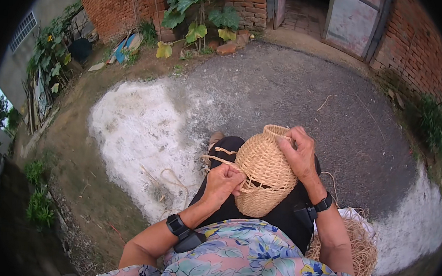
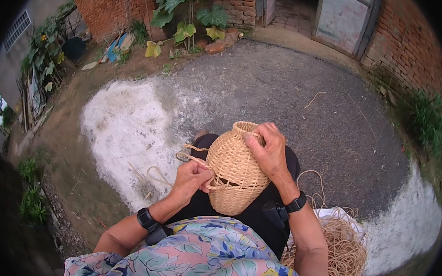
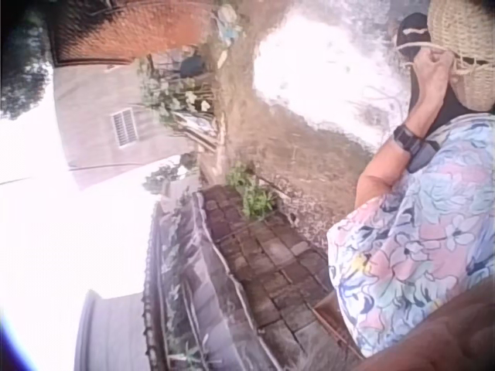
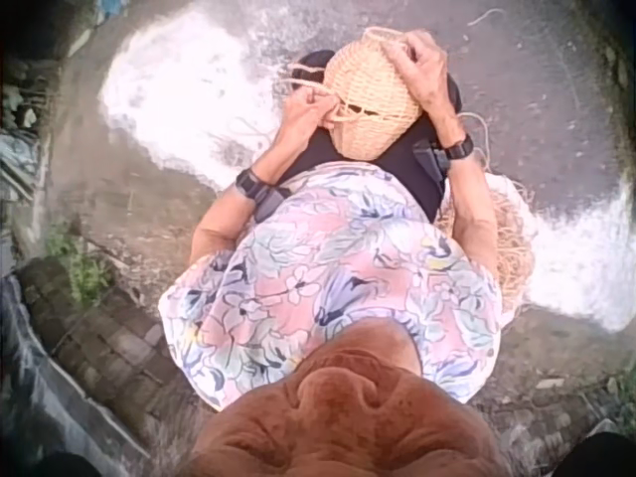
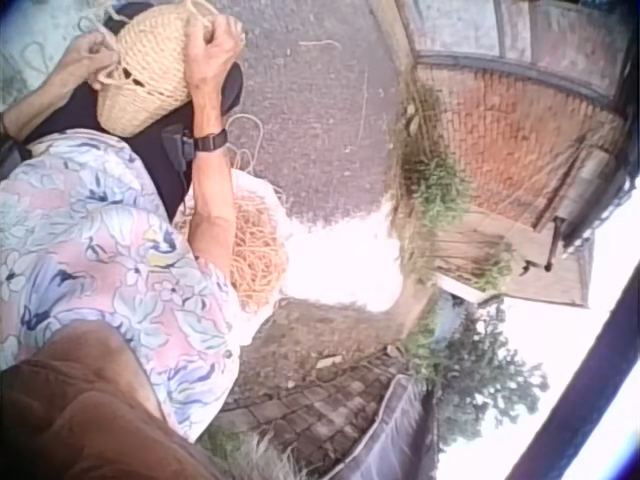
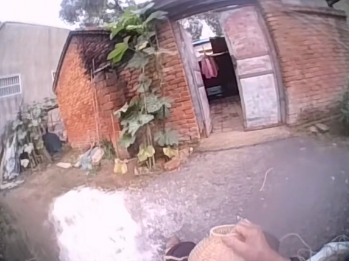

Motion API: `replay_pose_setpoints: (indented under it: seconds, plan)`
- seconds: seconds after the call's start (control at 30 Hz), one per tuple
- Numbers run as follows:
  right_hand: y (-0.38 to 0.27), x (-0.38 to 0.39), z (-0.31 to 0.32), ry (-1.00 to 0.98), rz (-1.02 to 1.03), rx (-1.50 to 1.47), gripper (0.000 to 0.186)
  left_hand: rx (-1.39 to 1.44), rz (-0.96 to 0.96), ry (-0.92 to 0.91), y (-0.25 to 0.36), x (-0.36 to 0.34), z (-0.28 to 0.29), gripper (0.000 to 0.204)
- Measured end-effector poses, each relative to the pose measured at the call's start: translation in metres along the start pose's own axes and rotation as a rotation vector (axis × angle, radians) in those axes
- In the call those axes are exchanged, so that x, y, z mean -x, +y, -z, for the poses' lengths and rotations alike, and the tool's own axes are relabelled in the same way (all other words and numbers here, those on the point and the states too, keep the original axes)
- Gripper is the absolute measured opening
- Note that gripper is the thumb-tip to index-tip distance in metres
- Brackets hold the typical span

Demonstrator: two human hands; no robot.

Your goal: Weave a basket using dried plant fibers or straw.

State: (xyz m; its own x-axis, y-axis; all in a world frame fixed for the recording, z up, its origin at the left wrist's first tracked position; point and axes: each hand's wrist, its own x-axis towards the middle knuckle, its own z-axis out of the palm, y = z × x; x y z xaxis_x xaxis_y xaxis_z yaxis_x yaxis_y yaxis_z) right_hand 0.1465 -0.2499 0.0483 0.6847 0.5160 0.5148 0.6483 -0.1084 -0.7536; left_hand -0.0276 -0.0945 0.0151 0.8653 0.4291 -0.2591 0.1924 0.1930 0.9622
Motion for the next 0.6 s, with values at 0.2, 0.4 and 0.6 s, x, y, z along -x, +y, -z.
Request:
replay_pose_setpoints:
  seconds: [0.2,0.4,0.6]
  plan:
    - [-0.015,0.002,-0.001,0.009,0.043,0.047,0.022,-0.472,-0.116,0.148,-0.014,-0.007,0.0,0.014]
    - [-0.002,0.003,0.001,0.017,0.046,-0.002,0.021,-0.175,-0.151,-0.054,-0.021,-0.017,0.02,0.01]
    - [0.001,0.002,-0.003,-0.019,0.054,-0.065,0.019,0.071,0.058,-0.198,0.002,-0.016,0.04,0.015]
